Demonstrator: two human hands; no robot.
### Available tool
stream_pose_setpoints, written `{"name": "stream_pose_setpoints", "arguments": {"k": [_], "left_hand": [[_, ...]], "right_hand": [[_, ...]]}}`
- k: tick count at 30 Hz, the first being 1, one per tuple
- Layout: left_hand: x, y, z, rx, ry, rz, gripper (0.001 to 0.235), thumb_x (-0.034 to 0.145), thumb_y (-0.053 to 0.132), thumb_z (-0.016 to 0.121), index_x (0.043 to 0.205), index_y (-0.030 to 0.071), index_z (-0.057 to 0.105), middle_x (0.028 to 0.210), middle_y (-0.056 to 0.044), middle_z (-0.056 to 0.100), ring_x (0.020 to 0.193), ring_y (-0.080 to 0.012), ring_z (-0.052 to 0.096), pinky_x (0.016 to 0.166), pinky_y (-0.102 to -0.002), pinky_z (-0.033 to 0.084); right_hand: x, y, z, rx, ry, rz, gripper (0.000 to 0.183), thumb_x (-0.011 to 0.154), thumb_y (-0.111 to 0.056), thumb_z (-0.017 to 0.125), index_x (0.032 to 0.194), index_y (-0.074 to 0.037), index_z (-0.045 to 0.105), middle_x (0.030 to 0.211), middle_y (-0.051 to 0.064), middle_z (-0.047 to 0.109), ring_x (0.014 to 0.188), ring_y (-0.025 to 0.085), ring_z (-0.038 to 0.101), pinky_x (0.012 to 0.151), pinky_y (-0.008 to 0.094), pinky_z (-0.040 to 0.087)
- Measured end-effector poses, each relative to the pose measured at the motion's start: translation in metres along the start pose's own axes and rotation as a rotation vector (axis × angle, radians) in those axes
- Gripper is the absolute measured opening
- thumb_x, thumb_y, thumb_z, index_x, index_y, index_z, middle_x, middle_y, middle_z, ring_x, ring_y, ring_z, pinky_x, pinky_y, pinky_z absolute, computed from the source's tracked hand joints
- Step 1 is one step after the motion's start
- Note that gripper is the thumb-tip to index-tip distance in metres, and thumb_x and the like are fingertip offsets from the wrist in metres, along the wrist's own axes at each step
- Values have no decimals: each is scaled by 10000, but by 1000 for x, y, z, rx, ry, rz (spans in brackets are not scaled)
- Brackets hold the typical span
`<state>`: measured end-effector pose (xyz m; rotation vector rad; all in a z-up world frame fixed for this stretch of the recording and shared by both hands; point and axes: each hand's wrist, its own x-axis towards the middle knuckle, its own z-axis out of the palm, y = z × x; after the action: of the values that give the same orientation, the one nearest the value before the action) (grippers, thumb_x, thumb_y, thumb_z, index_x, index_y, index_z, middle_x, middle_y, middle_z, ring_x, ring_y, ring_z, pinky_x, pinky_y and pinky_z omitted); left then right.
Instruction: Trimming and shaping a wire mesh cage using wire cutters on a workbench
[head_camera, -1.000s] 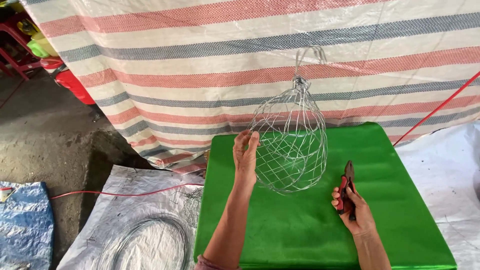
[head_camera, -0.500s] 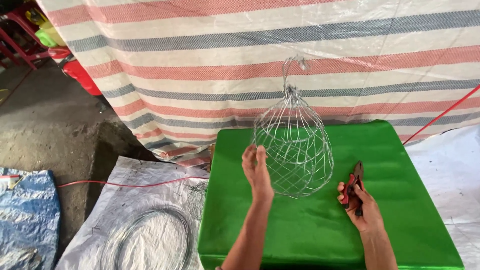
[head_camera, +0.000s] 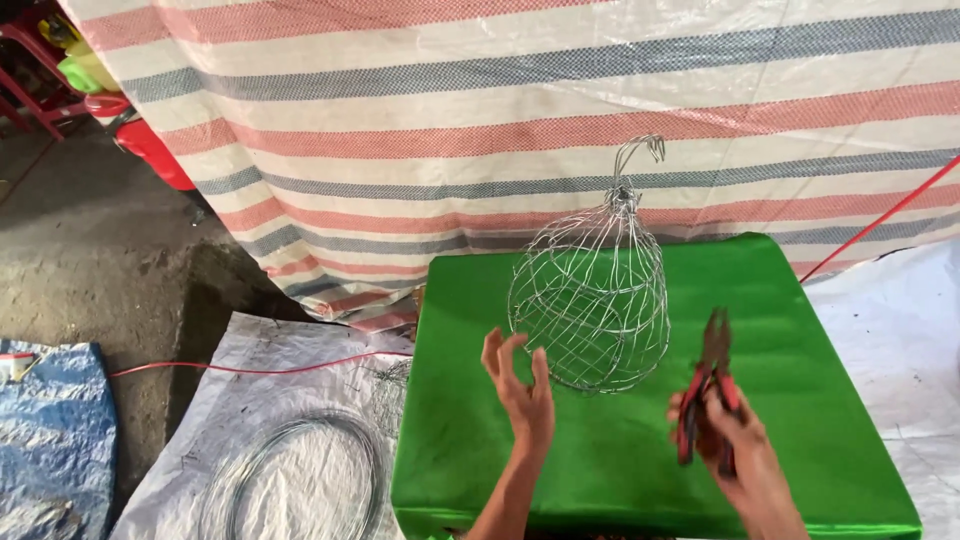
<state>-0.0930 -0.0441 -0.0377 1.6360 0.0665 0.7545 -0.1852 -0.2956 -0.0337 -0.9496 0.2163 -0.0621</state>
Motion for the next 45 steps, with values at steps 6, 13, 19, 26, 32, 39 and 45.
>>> {"name": "stream_pose_setpoints", "arguments": {"k": [6,13,19,26,32,39,45], "left_hand": [[-29,-14,-6,21,-61,11,119,974,173,684,1076,208,733,1606,-129,334,1357,-239,503,1018,-487,566],[-25,-29,-10,139,-257,-130,347,1012,501,523,1052,265,775,1601,-91,347,1450,-307,374,1072,-621,424],[-17,-24,-15,102,-356,-163,293,983,443,619,914,169,697,1628,-137,304,1502,-345,310,1105,-656,366],[-19,-32,-17,103,-405,-124,281,987,452,615,948,178,662,1658,-198,243,1536,-403,264,1105,-719,347],[-21,-42,-17,102,-392,-70,250,982,425,662,944,179,647,1634,-209,274,1532,-411,273,1091,-702,372],[-18,-39,-27,35,-486,-99,148,973,331,696,992,190,652,1664,-205,208,1570,-398,189,1134,-732,301],[-18,-34,-24,80,-486,-112,192,946,354,732,976,194,631,1629,-180,247,1547,-411,235,1087,-693,383]], "right_hand": [[-54,5,22,-65,-433,247,424,963,-135,582,1347,43,567,1097,315,807,959,417,833,843,585,717],[-60,22,54,-42,-199,454,554,903,-90,575,1429,81,533,1085,459,745,937,557,758,789,676,657],[-51,38,61,71,-219,440,538,924,-140,593,1404,93,521,1075,386,743,898,444,755,722,556,658],[-50,48,73,141,-205,504,547,926,-112,592,1425,93,502,1080,369,730,874,405,746,700,518,655],[-54,49,79,127,-205,503,523,948,-137,580,1438,31,508,987,299,692,786,340,698,546,446,612],[-52,51,77,167,-178,511,380,972,-130,591,1326,5,549,865,185,624,633,215,589,398,326,482],[-53,48,79,163,-167,489,411,1000,-142,544,1379,17,539,849,178,617,612,205,568,385,323,465]]}}
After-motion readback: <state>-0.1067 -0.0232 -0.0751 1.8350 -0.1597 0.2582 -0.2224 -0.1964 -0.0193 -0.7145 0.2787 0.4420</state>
